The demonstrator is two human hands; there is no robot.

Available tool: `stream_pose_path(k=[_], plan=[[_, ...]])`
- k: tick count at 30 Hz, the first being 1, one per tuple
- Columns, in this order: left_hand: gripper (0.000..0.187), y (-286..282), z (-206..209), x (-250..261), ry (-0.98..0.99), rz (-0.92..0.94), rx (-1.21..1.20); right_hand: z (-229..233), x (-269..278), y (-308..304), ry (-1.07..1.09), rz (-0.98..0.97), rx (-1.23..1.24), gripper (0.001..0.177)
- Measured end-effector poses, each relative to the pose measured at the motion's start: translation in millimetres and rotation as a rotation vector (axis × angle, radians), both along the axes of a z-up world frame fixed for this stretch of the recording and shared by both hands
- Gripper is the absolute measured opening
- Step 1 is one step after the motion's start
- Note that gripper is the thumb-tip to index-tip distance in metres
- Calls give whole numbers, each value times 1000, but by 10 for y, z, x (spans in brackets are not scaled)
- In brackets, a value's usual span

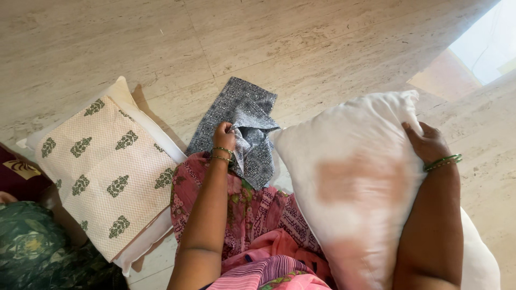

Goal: The person inserts two white pillows into patterned pillowcases one at a time. They first insert a pillow into a blue floral case, then into a grey patterned case, smoothing and adjusting each cover after insertion.

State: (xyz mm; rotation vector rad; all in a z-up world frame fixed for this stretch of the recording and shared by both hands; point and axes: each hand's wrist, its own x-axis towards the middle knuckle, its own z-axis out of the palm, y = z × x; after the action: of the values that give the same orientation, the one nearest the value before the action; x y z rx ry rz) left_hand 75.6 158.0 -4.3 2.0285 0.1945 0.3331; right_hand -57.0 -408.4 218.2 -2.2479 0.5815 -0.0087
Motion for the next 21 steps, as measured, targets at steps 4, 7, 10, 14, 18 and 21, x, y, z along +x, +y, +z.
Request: stream_pose_path(k=[4,7,10,14,18,21], plan=[[21,-136,-68,145,120,26,-377,-172,201,266,15,165,-33,54],[23,-204,147,177,88,-38,-176,-183,256,579,57,260,-33,53],[31,-333,549,87,46,-118,123,-134,280,836,90,372,-86,52],[22,-489,1028,36,176,-204,406,-207,307,1139,73,539,-128,51],[13,-592,887,155,18,-175,518,-371,325,1307,24,620,-145,54],[15,-657,538,362,-48,-153,331,-515,396,1338,-112,754,-230,55]])
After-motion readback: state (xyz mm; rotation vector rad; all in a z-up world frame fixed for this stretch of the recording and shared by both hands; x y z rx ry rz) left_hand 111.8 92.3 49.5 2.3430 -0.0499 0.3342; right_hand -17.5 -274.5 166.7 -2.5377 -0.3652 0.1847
